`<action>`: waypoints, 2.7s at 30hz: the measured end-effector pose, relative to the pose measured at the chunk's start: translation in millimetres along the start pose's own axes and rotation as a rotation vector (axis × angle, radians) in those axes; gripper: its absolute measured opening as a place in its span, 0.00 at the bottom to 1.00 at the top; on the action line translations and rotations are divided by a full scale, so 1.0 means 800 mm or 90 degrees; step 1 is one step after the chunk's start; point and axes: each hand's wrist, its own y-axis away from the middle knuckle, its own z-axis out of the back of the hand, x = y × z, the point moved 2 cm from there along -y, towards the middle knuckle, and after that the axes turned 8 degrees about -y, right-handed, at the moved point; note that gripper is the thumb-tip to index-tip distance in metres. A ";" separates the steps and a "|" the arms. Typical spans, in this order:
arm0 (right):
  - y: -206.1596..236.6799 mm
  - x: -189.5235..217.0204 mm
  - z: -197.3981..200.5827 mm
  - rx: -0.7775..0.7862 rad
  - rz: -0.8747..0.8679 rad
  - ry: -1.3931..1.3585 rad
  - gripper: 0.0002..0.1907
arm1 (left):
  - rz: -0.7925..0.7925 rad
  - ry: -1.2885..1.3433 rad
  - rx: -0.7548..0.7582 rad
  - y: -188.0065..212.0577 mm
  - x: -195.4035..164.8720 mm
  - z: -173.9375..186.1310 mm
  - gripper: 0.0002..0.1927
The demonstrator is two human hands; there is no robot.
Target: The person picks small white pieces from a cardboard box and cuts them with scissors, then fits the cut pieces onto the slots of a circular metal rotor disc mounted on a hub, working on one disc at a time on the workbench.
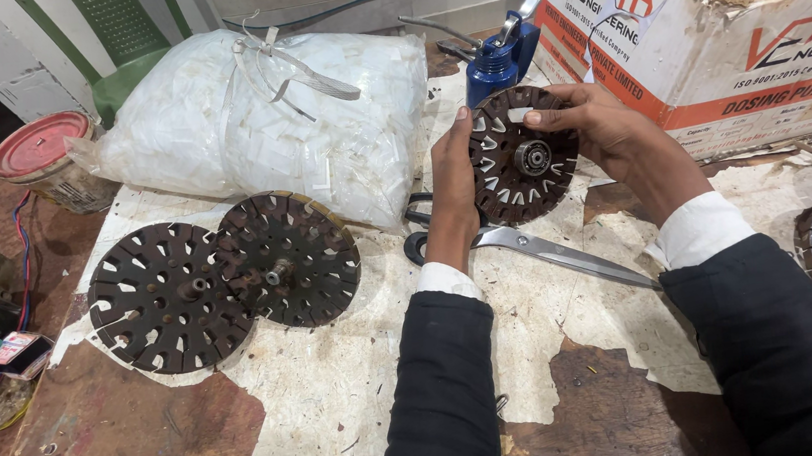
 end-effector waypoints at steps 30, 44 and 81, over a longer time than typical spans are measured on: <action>0.000 -0.003 -0.012 -0.043 0.018 0.066 0.20 | 0.008 -0.017 -0.001 0.004 -0.005 -0.003 0.29; -0.008 -0.009 0.000 0.011 0.026 0.057 0.21 | -0.016 0.018 0.012 0.003 -0.004 0.001 0.24; 0.018 0.020 -0.036 -0.103 -0.021 0.100 0.25 | 0.008 -0.008 0.037 0.006 -0.008 -0.004 0.31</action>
